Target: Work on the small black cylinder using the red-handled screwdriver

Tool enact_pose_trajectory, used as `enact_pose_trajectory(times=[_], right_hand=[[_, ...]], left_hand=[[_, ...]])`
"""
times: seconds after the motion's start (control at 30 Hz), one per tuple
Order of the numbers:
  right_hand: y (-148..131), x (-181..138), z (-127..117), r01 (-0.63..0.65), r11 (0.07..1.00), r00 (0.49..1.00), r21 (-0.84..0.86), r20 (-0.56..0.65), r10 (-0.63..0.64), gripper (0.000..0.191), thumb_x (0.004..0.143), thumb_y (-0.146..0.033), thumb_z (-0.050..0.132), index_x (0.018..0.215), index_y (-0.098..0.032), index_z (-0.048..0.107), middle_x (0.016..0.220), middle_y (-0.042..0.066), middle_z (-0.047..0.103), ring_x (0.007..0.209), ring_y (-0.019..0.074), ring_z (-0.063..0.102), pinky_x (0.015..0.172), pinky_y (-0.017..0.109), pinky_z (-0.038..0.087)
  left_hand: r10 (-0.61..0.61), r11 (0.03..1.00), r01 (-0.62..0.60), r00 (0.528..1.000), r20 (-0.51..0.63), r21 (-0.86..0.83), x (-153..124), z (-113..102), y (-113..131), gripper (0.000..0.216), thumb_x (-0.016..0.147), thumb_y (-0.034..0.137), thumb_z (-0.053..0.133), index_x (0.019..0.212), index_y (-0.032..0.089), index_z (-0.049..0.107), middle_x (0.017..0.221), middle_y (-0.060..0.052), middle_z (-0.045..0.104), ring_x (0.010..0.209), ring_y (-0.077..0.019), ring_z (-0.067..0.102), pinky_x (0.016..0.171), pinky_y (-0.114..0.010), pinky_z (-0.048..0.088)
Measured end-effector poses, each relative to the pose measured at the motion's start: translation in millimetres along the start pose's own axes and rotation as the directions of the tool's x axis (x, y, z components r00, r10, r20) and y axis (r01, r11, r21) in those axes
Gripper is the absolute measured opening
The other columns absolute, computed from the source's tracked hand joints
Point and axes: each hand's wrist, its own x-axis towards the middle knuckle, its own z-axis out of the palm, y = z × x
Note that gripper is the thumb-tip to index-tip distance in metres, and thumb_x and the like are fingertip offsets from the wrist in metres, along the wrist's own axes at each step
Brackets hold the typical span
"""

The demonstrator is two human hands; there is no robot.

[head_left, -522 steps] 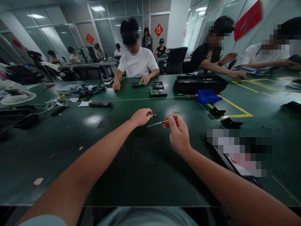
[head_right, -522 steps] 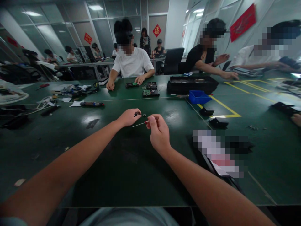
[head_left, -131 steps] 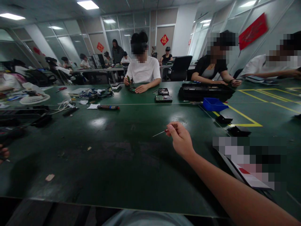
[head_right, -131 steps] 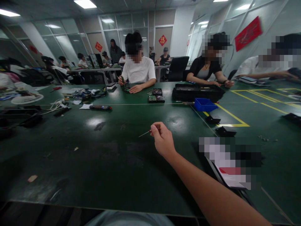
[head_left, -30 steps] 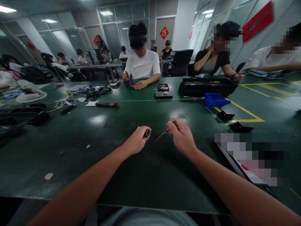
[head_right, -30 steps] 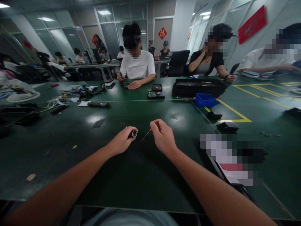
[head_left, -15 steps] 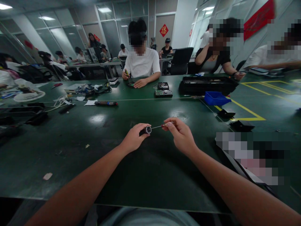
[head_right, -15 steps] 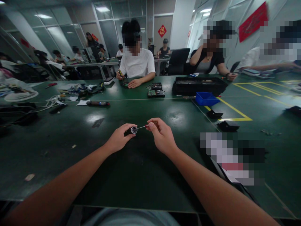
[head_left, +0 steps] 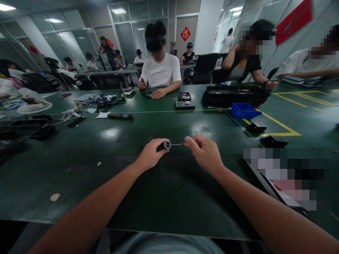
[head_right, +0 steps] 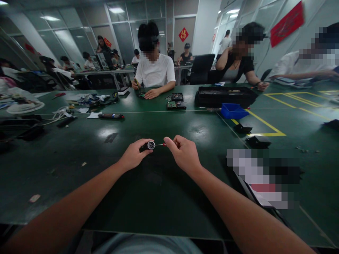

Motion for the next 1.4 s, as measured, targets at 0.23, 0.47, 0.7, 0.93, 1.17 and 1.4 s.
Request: enact_pose_trajectory(times=[0.23,0.47,0.7,0.93,1.17,1.4], right_hand=[[0.6,-2.2,3.8,0.069,0.996,0.997,-0.057,-0.023,-0.070,0.042,0.090,-0.051,0.060,0.059,-0.023,0.052,0.049,-0.004,0.049,0.045,0.0118,0.044,0.047,0.027,0.030],[0.4,-2.9,4.0,0.114,0.993,0.993,-0.039,0.023,-0.114,0.025,0.090,-0.043,0.062,0.078,-0.022,0.062,0.068,0.002,0.068,0.060,0.0164,0.062,0.056,0.028,0.043],[-1.3,-2.3,1.7,0.180,0.978,0.972,0.105,0.134,-0.193,0.007,0.089,-0.024,0.057,0.093,-0.022,0.063,0.087,0.004,0.072,0.079,0.0199,0.070,0.072,0.034,0.053],[1.4,-2.5,1.2,0.122,0.983,0.971,0.138,0.191,-0.147,0.022,0.098,-0.036,0.050,0.094,-0.022,0.067,0.081,0.002,0.072,0.076,0.0183,0.070,0.072,0.032,0.051],[2.4,-2.4,3.2,0.091,0.992,0.985,0.087,0.137,-0.102,0.031,0.101,-0.039,0.044,0.096,-0.021,0.069,0.066,-0.001,0.065,0.063,0.0161,0.064,0.063,0.030,0.046],[1.2,-3.9,2.1,0.152,0.985,0.974,0.083,0.156,-0.164,0.018,0.093,-0.028,0.053,0.106,-0.021,0.063,0.086,0.003,0.069,0.078,0.0186,0.066,0.070,0.031,0.047]], left_hand=[[0.042,0.999,-0.042,0.999,-0.007,0.024,-0.1,-0.7,-3.3,0.038,0.089,0.023,0.070,0.126,0.024,0.064,0.127,-0.004,0.066,0.119,-0.0233,0.058,0.108,-0.042,0.042],[0.038,0.998,-0.037,0.999,-0.013,0.044,1.0,0.0,-4.9,0.038,0.087,0.021,0.071,0.125,0.024,0.065,0.126,-0.004,0.067,0.118,-0.0233,0.059,0.108,-0.043,0.043],[0.028,0.999,-0.027,1.000,-0.012,0.046,0.6,-1.3,-3.3,0.037,0.088,0.022,0.070,0.124,0.025,0.065,0.124,-0.004,0.067,0.117,-0.0235,0.060,0.106,-0.043,0.044],[0.030,0.998,-0.029,0.999,-0.013,0.051,1.0,-2.3,-2.5,0.036,0.087,0.020,0.071,0.123,0.024,0.065,0.124,-0.003,0.067,0.116,-0.0222,0.060,0.106,-0.041,0.044],[0.031,0.998,-0.031,0.999,0.006,0.057,0.2,-1.1,-2.5,0.036,0.088,0.021,0.070,0.123,0.025,0.065,0.123,-0.003,0.067,0.116,-0.0234,0.060,0.105,-0.042,0.044],[0.045,0.998,-0.045,0.999,-0.001,0.050,1.2,-0.5,-3.3,0.036,0.087,0.020,0.071,0.122,0.024,0.065,0.123,-0.003,0.067,0.115,-0.0228,0.060,0.104,-0.042,0.044]])
